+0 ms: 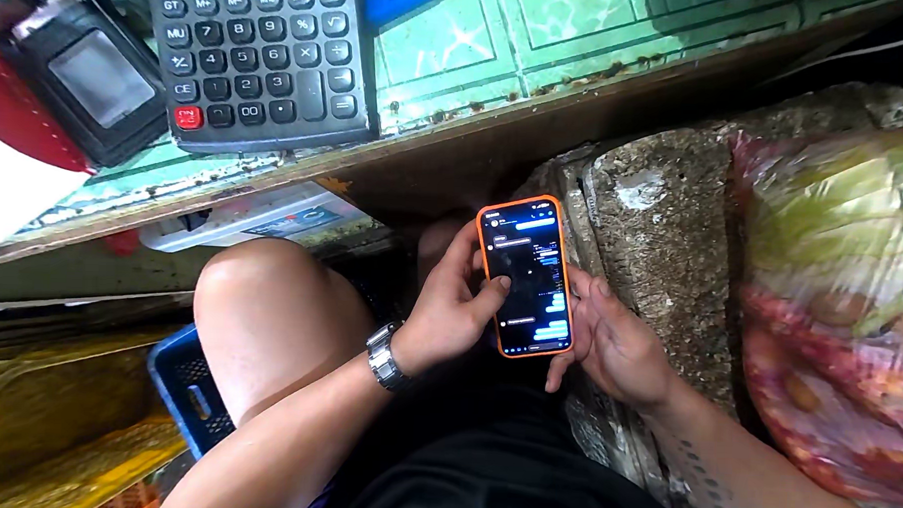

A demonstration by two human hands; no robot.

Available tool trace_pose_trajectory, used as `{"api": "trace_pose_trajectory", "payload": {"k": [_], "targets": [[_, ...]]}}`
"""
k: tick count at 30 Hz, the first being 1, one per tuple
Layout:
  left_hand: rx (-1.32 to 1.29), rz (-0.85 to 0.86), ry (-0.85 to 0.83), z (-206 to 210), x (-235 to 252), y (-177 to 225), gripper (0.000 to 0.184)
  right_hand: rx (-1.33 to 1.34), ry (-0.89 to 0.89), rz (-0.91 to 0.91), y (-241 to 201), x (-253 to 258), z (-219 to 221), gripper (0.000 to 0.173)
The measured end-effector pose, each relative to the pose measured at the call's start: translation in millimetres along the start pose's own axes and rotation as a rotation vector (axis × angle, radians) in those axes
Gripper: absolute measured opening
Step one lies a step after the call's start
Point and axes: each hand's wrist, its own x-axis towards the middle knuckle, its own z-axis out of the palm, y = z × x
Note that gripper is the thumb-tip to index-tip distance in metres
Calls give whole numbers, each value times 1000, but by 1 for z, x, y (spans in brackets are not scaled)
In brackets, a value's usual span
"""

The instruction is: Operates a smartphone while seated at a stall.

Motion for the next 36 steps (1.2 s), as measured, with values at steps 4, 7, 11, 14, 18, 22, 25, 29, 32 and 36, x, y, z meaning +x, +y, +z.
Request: {"api": "trace_pose_trajectory", "payload": {"k": [4, 7, 11, 14, 18, 22, 25, 29, 32, 36], "targets": [[5, -3, -6, -1, 0, 0, 70, 1, -6, -5, 0, 0, 0, 56], [14, -5, -10, -1, 0, 0, 72, 1, -7, 1, 0, 0, 0, 55], [22, 6, -5, -1, -1, 0, 72, 5, -4, 4, 0, -1, 0, 55], [-19, 11, -13, -2, 0, -1, 61, 13, -10, 1, 0, 0, 0, 55], [-41, 17, -12, -2, 0, -2, 56, 16, -8, -2, 0, -1, 0, 55], [-37, 15, -10, -2, 0, -1, 58, 1, -9, 0, 0, 0, -1, 56], [-37, 5, -2, -1, -1, -1, 58, -5, -18, 0, 0, 0, -1, 56], [-42, 3, -2, -1, 0, -1, 56, -2, -19, -3, 0, 0, 0, 55], [-56, 1, 0, -1, 0, 0, 54, -8, -13, 1, 0, 0, 0, 55], [3, 50, 12, -6, 2, 1, 45, -28, -1, -5, 0, 0, 0, 53]]}}
